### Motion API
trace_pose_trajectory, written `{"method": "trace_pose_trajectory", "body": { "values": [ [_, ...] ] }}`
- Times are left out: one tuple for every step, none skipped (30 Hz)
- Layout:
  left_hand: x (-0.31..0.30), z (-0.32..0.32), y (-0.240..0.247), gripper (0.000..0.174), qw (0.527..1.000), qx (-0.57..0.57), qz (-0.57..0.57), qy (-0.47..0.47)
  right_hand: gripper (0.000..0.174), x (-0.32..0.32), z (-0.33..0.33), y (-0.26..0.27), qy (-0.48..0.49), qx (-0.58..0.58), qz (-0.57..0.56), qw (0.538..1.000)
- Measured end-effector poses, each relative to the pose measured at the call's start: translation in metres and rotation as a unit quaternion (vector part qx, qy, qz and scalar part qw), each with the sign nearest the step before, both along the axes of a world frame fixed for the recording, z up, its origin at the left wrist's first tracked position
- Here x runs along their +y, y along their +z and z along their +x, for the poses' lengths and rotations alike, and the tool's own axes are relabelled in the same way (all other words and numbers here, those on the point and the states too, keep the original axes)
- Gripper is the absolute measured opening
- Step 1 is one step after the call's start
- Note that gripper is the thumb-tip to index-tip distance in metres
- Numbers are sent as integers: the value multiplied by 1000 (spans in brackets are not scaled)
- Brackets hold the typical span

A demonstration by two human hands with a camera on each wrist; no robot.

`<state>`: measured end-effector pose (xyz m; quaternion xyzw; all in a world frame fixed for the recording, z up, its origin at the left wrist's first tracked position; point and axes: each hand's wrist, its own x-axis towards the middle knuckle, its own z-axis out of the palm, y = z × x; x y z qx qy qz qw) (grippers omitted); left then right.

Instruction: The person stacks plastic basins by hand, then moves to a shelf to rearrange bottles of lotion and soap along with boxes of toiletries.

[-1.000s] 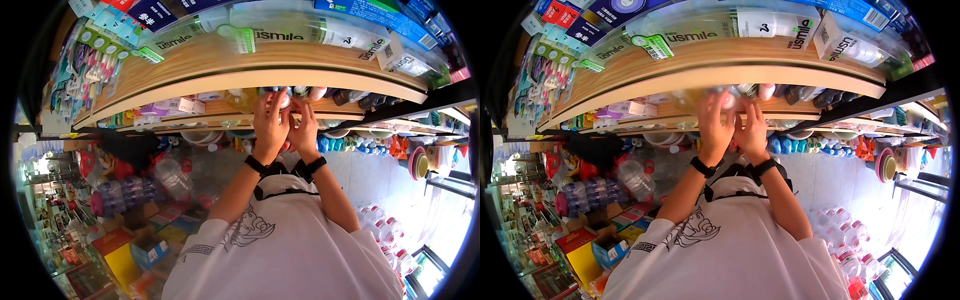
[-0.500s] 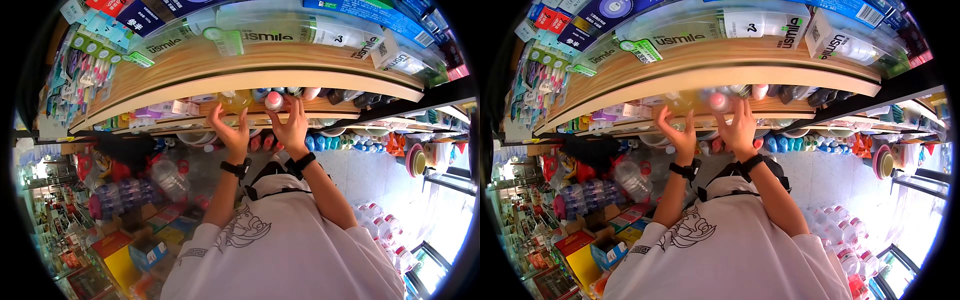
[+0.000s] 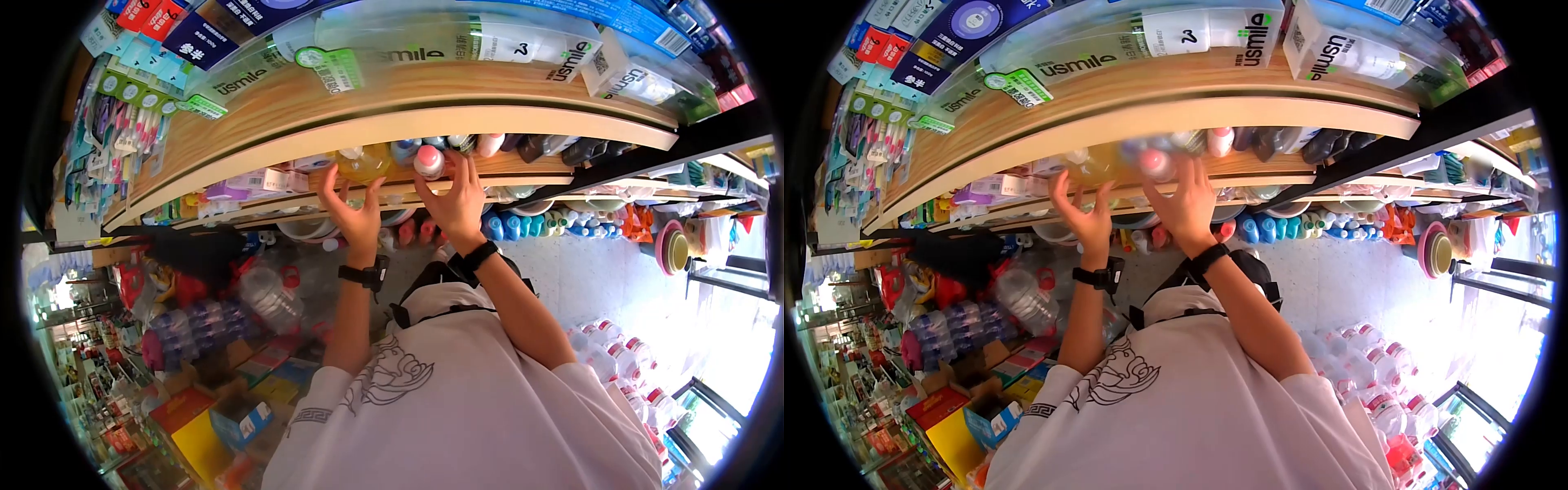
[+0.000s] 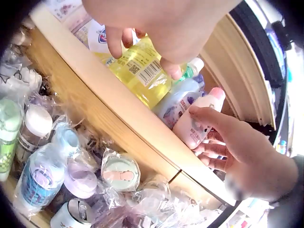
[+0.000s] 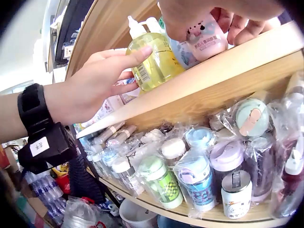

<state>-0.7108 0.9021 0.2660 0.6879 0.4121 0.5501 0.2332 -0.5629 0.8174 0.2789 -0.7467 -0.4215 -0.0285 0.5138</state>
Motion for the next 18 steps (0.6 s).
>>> {"method": "trace_pose_trajectory", "body": {
  "values": [
    [1, -1, 0, 72, 1000, 0, 0, -1, 55, 0, 0, 0, -1, -5, 4, 1000],
    [1, -1, 0, 73, 1000, -10, -11, -6, 55, 0, 0, 0, -3, -9, 8, 1000],
    [1, -1, 1, 73, 1000, -20, -22, -11, 55, -1, -1, -1, -6, -9, 7, 1000],
    [2, -1, 0, 73, 999, -21, -23, -15, 54, -1, -2, 0, -10, -7, 3, 1000],
    [2, -1, -1, 74, 999, -31, -31, -18, 53, -3, -2, 1, -13, -4, -1, 1000],
    [2, -1, -3, 74, 998, -41, -39, -21, 53, -5, -1, 2, -15, -6, -2, 1000],
    [3, -1, -3, 74, 998, -42, -40, -23, 54, -7, 0, 4, -21, -9, 18, 1000],
    [3, -1, -3, 74, 998, -44, -43, -23, 54, -9, 0, 6, -25, -11, 37, 999],
    [3, -1, -4, 74, 998, -46, -45, -22, 54, -10, 2, 5, -26, -11, 37, 999],
    [2, -1, -3, 74, 998, -45, -45, -23, 54, -11, 5, 3, -35, -21, 34, 999],
    [2, 0, -3, 74, 998, -48, -40, -23, 55, -13, 8, 1, -45, -31, 31, 998],
    [2, 0, -2, 74, 998, -51, -34, -24, 55, -16, 11, 0, -46, -31, 31, 998],
    [2, 0, -3, 74, 998, -52, -34, -24, 55, -19, 14, -1, -58, -19, 26, 998],
    [2, 1, -3, 74, 997, -61, -38, -31, 56, -22, 18, -1, -71, -8, 22, 997],
    [2, 1, -3, 74, 996, -70, -41, -35, 56, -24, 21, -4, -87, 0, 35, 996],
    [2, 0, -2, 74, 996, -70, -42, -35, 56, -27, 25, -3, -87, 0, 35, 996],
    [1, -1, -2, 73, 997, -53, -48, -37, 56, -30, 30, -2, -97, 10, 33, 995],
    [1, -2, -2, 73, 997, -35, -54, -40, 57, -32, 33, -1, -107, 21, 31, 993]
  ]
}}
